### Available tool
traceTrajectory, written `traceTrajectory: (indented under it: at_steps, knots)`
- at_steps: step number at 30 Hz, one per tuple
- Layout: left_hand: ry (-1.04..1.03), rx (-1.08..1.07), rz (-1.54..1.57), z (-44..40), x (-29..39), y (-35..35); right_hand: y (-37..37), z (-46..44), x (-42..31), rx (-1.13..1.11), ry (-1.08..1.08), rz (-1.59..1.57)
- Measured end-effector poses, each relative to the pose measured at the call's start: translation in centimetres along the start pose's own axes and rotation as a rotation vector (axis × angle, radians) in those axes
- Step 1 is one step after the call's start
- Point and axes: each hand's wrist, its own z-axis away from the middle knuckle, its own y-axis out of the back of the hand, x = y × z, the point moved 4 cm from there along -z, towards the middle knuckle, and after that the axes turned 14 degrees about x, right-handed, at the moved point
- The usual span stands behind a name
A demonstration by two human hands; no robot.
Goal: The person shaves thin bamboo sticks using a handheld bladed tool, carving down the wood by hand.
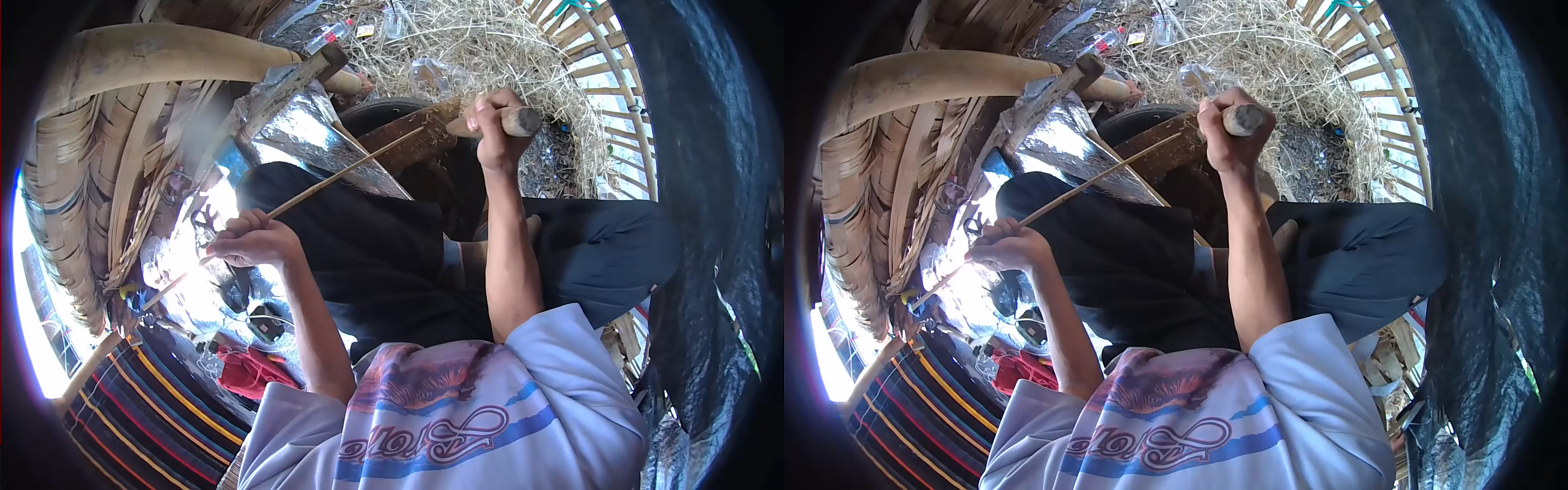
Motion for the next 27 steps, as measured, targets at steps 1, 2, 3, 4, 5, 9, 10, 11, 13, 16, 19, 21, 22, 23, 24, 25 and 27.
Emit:
traceTrajectory:
  at_steps: [1, 2, 3, 4, 5, 9, 10, 11, 13, 16, 19, 21, 22, 23, 24, 25, 27]
  knots:
    - [0.003, 0.003, 0.003, 0.1, 0.0, -0.1, 0.8, 0.3, 1.3, -0.047, 0.043, 0.132]
    - [-0.021, 0.039, -0.028, 0.3, 0.1, -0.2, 1.3, 0.7, 2.8, -0.045, 0.082, 0.193]
    - [-0.044, 0.073, -0.056, 0.4, 0.2, -0.5, 1.1, 0.9, 3.1, -0.042, 0.124, 0.254]
    - [-0.044, 0.075, -0.042, 0.6, 0.2, -0.9, 1.5, 0.5, 3.3, -0.040, 0.112, 0.255]
    - [-0.028, 0.080, -0.048, 0.7, 0.3, -0.9, 1.9, 0.4, 3.6, -0.039, 0.113, 0.252]
    - [-0.049, 0.087, -0.091, 0.7, 0.2, -0.2, 0.9, -0.5, 0.1, 0.066, -0.041, -0.040]
    - [-0.047, 0.087, -0.099, 0.8, 0.3, 0.0, 0.9, -0.3, -0.1, 0.059, -0.016, -0.007]
    - [-0.051, 0.085, -0.096, 0.9, 0.3, -0.2, 0.9, -0.5, -0.4, 0.049, 0.018, 0.022]
    - [-0.049, 0.080, -0.083, 1.2, 0.5, -0.6, 1.1, 0.6, 2.7, 0.007, 0.050, 0.210]
    - [-0.084, 0.069, -0.072, 1.2, 0.5, -0.7, 1.1, 0.3, 1.6, 0.015, 0.010, 0.184]
    - [-0.082, 0.043, -0.092, 1.0, 0.6, -0.4, 0.7, -0.2, 0.2, 0.101, -0.022, 0.037]
    - [-0.065, 0.068, -0.113, 1.3, 0.6, -0.3, 0.8, 0.0, 0.2, 0.088, -0.055, 0.033]
    - [-0.062, 0.074, -0.101, 1.2, 0.5, -0.4, 1.0, 0.5, 2.0, 0.039, 0.021, 0.126]
    - [-0.060, 0.078, -0.087, 1.3, 0.5, -0.6, 1.6, 1.0, 4.2, -0.007, 0.099, 0.218]
    - [-0.060, 0.079, -0.074, 1.4, 0.4, -0.9, 1.3, 0.6, 4.1, -0.027, 0.096, 0.266]
    - [-0.065, 0.073, -0.070, 1.4, 0.3, -0.9, 1.2, 0.3, 4.0, -0.028, 0.098, 0.258]
    - [-0.077, 0.062, -0.078, 1.1, 0.4, -0.7, 1.2, 0.2, 3.1, 0.023, 0.036, 0.230]
